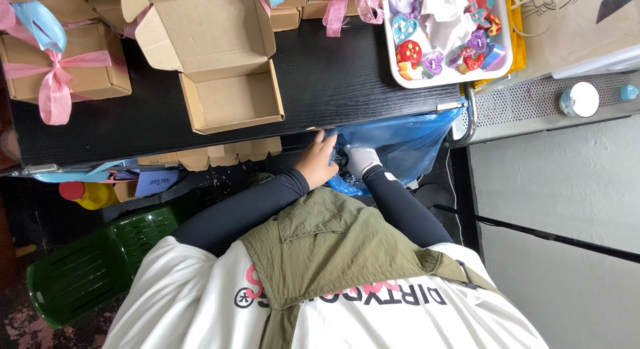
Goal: Packing small butterfly-shaped items and shredded paper into boxes and tying them with ribbons.
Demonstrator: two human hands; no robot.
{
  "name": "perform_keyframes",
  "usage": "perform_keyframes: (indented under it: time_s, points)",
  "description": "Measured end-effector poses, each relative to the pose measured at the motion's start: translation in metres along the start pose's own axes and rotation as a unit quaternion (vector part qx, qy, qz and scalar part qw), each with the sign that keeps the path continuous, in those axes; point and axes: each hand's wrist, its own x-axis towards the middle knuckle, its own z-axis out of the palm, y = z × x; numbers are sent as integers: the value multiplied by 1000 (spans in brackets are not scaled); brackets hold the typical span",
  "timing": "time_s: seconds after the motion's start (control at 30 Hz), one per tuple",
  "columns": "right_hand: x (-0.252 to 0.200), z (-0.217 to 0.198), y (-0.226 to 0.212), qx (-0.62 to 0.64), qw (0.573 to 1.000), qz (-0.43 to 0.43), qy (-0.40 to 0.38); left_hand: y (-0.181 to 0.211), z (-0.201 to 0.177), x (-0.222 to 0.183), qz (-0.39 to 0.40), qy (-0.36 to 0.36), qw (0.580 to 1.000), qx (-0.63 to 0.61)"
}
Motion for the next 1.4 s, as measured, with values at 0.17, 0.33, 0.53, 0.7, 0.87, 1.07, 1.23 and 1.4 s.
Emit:
perform_keyframes:
  time_s: [0.17, 0.33, 0.53, 0.7, 0.87, 1.07, 1.23, 1.4]
  points:
    - [-11, 7, 4, -12, 1000, 15, -12, -9, 5, 4, 3, 1, 1000, 23]
    - [-43, -99, -50, 217, 968, 55, 112, 18, -15, 11, -13, -37, 999, -4]
    - [-57, -88, -44, 591, 793, 53, 142, 29, -15, 19, -1, -56, 998, 27]
    - [-69, -96, -37, 684, 724, 19, 88, 18, -2, 24, 18, -31, 996, 83]
    - [-76, -90, -26, 583, 787, 101, 173, 27, -11, 22, 17, -21, 997, 69]
    - [-72, -151, -54, 798, 571, 58, 184, 21, -12, 20, 50, -1, 993, 105]
    - [-80, -173, -43, 786, 578, 62, 209, 30, -26, 16, 56, -10, 991, 122]
    - [-87, -179, -25, 775, 579, 21, 252, 31, -27, 11, 60, -42, 988, 136]
